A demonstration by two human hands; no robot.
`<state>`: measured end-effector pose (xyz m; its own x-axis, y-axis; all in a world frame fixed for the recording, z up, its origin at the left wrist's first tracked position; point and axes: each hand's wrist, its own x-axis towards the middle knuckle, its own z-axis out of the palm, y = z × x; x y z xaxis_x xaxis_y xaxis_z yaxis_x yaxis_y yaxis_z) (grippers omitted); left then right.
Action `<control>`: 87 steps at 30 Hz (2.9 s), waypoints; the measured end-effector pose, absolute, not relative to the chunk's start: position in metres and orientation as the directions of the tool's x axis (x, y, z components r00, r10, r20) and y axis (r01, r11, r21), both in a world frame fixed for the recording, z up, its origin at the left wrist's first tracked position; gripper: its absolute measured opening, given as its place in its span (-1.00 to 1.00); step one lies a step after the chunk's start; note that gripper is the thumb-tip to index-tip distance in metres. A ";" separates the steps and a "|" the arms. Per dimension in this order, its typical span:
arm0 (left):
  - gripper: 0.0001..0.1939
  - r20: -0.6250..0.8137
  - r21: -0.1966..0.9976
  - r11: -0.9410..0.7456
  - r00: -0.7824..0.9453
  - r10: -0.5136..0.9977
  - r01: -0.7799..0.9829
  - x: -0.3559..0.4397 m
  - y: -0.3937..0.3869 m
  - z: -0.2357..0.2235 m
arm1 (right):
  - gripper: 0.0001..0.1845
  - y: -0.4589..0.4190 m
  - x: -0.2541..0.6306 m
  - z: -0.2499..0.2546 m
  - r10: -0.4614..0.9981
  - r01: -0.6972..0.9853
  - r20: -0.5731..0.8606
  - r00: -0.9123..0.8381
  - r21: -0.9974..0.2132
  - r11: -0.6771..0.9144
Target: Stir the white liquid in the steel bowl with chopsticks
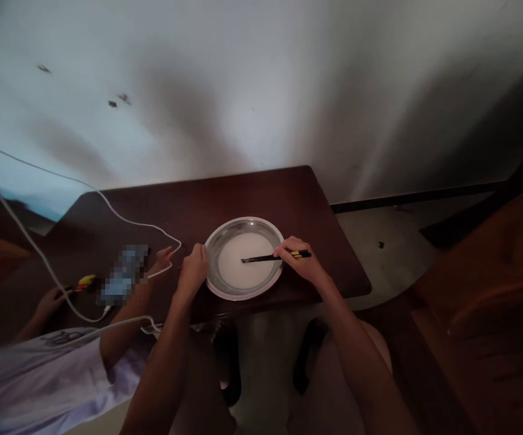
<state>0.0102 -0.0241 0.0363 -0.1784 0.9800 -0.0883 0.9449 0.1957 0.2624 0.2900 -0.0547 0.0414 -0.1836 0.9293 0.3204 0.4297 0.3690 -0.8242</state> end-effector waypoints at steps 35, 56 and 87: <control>-0.65 -0.092 0.207 0.178 -0.162 0.983 0.962 0.014 -0.026 0.041 | -0.81 -0.054 0.289 0.040 0.924 0.440 0.327 -0.199 -0.813 0.382; -0.64 -0.102 0.231 0.191 -0.172 0.980 0.954 0.011 -0.024 0.036 | -0.78 -0.055 0.292 0.042 0.929 0.434 0.326 -0.177 -0.821 0.371; -0.66 -0.089 0.221 0.176 -0.160 0.983 0.959 0.012 -0.025 0.039 | -0.74 -0.055 0.294 0.042 0.936 0.431 0.324 -0.138 -0.831 0.351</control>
<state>0.0125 -0.0254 0.0393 -0.1603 0.9831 -0.0888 0.9593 0.1764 0.2205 0.2942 -0.0546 0.0418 -0.1379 0.9358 0.3243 0.4311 0.3515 -0.8310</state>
